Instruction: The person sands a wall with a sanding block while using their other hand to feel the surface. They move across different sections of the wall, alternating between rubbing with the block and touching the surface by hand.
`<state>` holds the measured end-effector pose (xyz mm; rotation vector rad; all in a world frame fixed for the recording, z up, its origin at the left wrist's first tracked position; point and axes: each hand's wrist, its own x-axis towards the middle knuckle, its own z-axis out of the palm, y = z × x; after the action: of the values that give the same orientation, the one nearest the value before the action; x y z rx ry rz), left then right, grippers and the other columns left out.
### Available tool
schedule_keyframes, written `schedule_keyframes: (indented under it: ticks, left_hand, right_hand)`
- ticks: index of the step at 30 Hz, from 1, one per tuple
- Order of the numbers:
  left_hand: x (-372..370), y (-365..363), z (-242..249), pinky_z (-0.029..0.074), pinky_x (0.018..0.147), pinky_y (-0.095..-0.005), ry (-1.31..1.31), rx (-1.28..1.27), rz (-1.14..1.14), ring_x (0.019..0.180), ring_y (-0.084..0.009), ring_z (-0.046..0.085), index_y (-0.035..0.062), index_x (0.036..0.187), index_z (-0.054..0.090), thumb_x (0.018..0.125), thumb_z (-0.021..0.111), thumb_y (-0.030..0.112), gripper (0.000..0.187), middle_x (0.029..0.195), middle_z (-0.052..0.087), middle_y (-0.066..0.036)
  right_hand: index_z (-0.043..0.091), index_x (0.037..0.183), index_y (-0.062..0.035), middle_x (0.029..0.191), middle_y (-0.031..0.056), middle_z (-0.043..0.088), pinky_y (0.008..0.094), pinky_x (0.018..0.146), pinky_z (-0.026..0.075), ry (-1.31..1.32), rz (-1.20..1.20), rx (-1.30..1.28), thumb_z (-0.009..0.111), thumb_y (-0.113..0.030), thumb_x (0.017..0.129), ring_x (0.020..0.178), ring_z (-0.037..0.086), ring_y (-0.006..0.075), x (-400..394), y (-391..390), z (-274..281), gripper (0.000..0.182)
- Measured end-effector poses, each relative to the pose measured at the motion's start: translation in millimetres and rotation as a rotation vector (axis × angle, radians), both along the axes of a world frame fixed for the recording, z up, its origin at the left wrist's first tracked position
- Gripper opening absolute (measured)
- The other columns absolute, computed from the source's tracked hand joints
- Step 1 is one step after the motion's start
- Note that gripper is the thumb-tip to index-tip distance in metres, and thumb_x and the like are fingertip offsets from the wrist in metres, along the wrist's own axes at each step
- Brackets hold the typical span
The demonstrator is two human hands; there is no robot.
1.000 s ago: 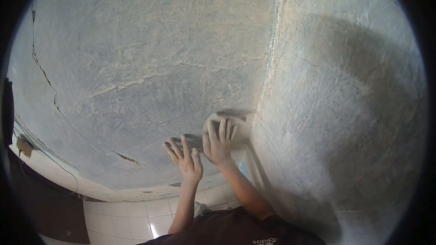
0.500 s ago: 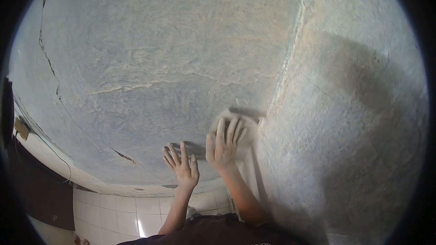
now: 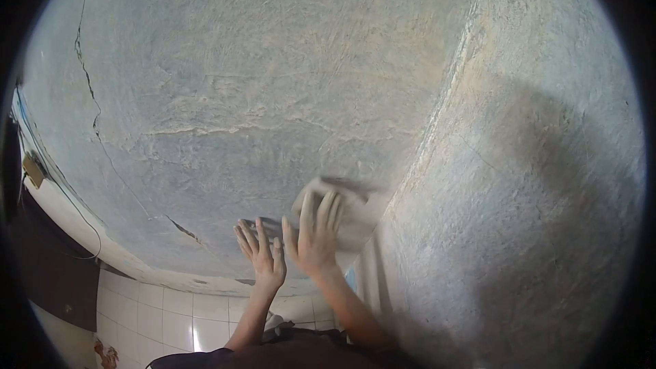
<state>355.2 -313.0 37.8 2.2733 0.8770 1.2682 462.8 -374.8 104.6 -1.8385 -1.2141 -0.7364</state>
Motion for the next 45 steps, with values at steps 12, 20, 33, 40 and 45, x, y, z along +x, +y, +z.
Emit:
schedule_keyframes:
  ticks: [12, 20, 33, 40, 45]
  left_hand:
    - [-42, 19, 8, 0.01, 0.112, -0.063, 0.057, 0.022, 0.001, 0.143, -0.0542, 0.003, 0.0048, 0.149, 0.035, 0.096, 0.052, 0.028, 0.06, 0.157, 0.009, -0.031]
    - [-74, 44, 17, 0.01, 0.114, -0.0595, 0.03, 0.038, -0.017, 0.143, -0.0528, 0.0, 0.0044, 0.151, 0.028, 0.098, 0.049, 0.025, 0.06, 0.157, 0.004, -0.032]
    - [-129, 93, 10, 0.007, 0.112, -0.0631, 0.042, 0.073, 0.025, 0.142, -0.0545, 0.005, 0.0066, 0.148, 0.037, 0.094, 0.056, 0.027, 0.061, 0.155, 0.012, -0.032]
    - [-155, 109, 4, 0.013, 0.11, -0.0645, 0.096, 0.073, -0.061, 0.14, -0.0577, 0.009, 0.0062, 0.145, 0.043, 0.093, 0.058, 0.029, 0.059, 0.156, 0.013, -0.029]
    - [-168, 123, -5, 0.014, 0.11, -0.0653, 0.161, 0.138, -0.102, 0.14, -0.0576, 0.009, 0.0069, 0.144, 0.044, 0.092, 0.059, 0.029, 0.059, 0.156, 0.014, -0.029]
  right_hand:
    - [0.025, 0.145, 0.0126, 0.149, 0.0439, 0.006, 0.0665, 0.11, 0.006, 0.125, 0.039, 0.157, 0.049, -0.034, 0.096, 0.139, 0.005, 0.0601, -18, 19, -6, 0.071]
    - [0.023, 0.145, 0.0136, 0.149, 0.0436, 0.006, 0.0656, 0.111, 0.007, 0.001, 0.043, -0.138, 0.045, -0.033, 0.097, 0.139, 0.007, 0.0595, -50, 34, -73, 0.07]
    - [0.036, 0.144, 0.0049, 0.149, 0.0421, 0.009, 0.0711, 0.107, 0.009, -0.073, -0.123, 0.056, 0.049, -0.035, 0.097, 0.138, 0.008, 0.061, -80, 91, 7, 0.063]
    - [0.032, 0.144, 0.0083, 0.148, 0.0447, 0.005, 0.0682, 0.11, 0.007, 0.053, -0.142, 0.027, 0.049, -0.029, 0.095, 0.138, 0.006, 0.0613, -124, 110, -90, 0.063]
    - [0.038, 0.142, 0.0053, 0.149, 0.0437, 0.01, 0.0692, 0.109, 0.006, -0.026, -0.144, 0.223, 0.047, -0.029, 0.096, 0.139, 0.008, 0.0594, -106, 119, 14, 0.058]
